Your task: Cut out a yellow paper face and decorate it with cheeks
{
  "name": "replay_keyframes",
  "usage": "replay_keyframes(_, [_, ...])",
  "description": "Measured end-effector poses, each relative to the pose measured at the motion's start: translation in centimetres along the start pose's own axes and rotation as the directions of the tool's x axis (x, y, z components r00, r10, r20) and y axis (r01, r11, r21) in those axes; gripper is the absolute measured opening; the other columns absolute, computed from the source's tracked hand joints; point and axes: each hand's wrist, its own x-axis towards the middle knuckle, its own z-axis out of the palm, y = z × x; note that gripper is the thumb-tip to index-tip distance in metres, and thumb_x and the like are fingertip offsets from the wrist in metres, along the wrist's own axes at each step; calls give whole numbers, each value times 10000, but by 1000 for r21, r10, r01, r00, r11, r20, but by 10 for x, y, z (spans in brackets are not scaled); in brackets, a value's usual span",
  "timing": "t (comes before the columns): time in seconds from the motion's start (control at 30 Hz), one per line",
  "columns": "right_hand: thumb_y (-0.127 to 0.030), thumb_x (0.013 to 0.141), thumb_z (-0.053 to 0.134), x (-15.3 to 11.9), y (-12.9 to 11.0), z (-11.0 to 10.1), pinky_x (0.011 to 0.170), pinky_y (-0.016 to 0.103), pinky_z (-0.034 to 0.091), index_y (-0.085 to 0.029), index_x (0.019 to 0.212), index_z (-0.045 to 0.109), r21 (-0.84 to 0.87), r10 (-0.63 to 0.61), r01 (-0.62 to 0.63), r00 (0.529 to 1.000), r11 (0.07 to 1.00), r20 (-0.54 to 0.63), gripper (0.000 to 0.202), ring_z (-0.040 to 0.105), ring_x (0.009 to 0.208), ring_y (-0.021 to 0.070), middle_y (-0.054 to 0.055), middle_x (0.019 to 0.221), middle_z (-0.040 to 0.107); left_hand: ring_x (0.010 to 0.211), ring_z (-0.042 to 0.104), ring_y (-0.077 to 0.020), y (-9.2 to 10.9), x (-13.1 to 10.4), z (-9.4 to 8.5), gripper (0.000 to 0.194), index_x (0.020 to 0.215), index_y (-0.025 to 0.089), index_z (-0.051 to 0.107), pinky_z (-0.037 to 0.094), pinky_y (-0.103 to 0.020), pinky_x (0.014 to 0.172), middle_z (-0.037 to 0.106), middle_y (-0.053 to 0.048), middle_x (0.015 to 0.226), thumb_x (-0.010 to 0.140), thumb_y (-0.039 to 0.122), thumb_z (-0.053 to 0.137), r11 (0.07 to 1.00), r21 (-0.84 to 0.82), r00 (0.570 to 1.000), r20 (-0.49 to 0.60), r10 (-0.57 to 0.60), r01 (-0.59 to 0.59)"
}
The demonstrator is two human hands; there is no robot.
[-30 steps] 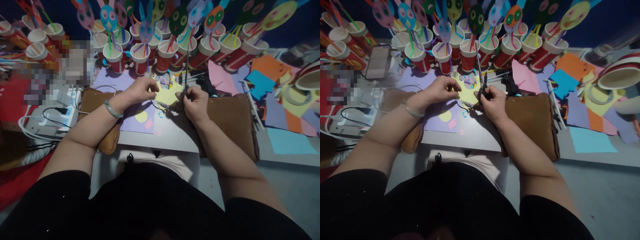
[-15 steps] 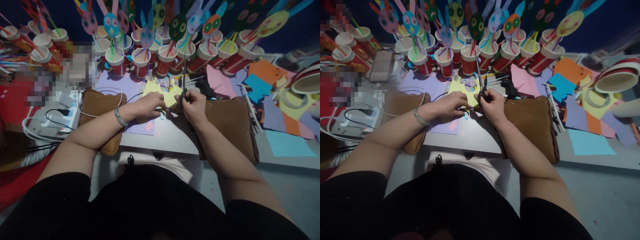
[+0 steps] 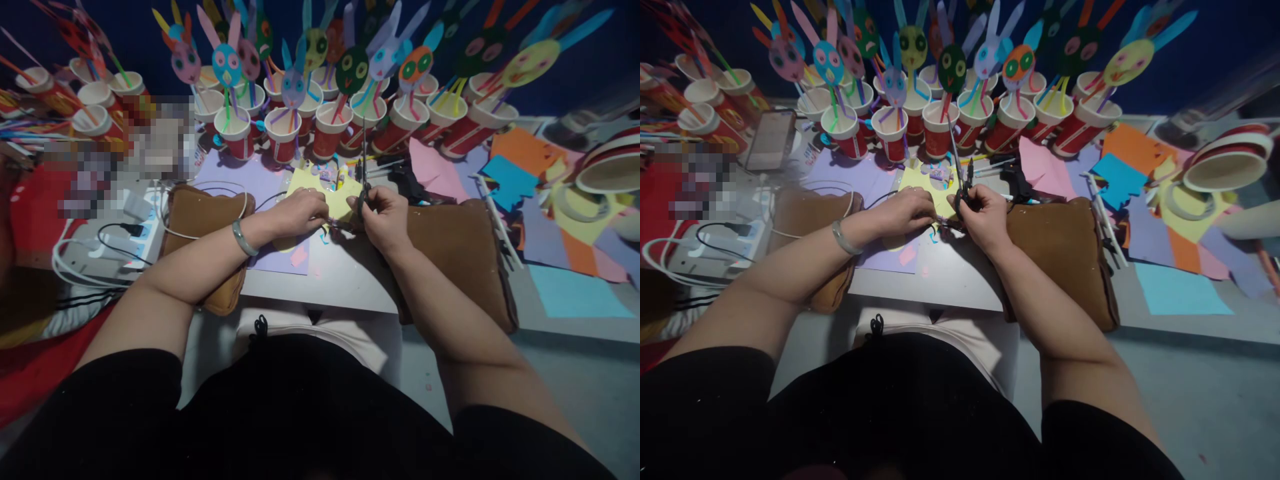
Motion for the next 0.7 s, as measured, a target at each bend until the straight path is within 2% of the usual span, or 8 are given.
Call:
replay_keyframes(0.13, [-504, 700, 797, -1, 0, 0, 510, 273, 282, -224, 544, 391, 26, 19, -20, 1000, 999, 5, 517, 332, 532, 101, -51, 547, 391, 958, 597, -234, 0, -1, 1, 231, 1011, 159, 734, 417, -357, 849, 700, -114, 1008, 834, 266, 631, 1000, 0, 1000, 9, 25, -25])
replay_keyframes(0.23, [-487, 700, 798, -1, 0, 0, 513, 269, 286, -224, 552, 390, 23, 31, -31, 999, 999, 13, 507, 346, 531, 103, -54, 545, 390, 981, 599, -240, 1, -1, 2, 244, 1036, 164, 728, 417, -362, 854, 694, -118, 1029, 850, 275, 616, 1000, 17, 999, 28, 17, -17])
replay_keyframes(0.53, [-488, 695, 788, -1, -5, -1, 529, 271, 285, -216, 533, 402, 0, 5, -5, 1000, 1000, 19, 499, 328, 542, 101, -51, 540, 386, 906, 616, -218, 0, 1, 6, 247, 964, 163, 751, 424, -353, 823, 703, -121, 959, 912, 262, 531, 999, 38, 1000, 1, 8, -8])
replay_keyframes(0.63, [-516, 687, 788, -2, -4, 0, 531, 268, 286, -215, 538, 407, -2, 4, -4, 1000, 1000, 9, 508, 338, 547, 104, -50, 544, 401, 854, 618, -208, -1, 2, 5, 233, 934, 155, 752, 429, -344, 800, 716, -108, 900, 887, 237, 540, 999, -5, 998, -39, -47, 47])
replay_keyframes(0.7, [-531, 689, 786, -2, -2, 0, 533, 267, 285, -213, 543, 412, 2, 5, -5, 1000, 1000, 5, 512, 341, 547, 103, -49, 551, 415, 803, 609, -188, -1, 3, 3, 217, 900, 149, 748, 430, -325, 762, 723, -91, 871, 858, 204, 542, 988, -101, 990, -68, -126, 119])
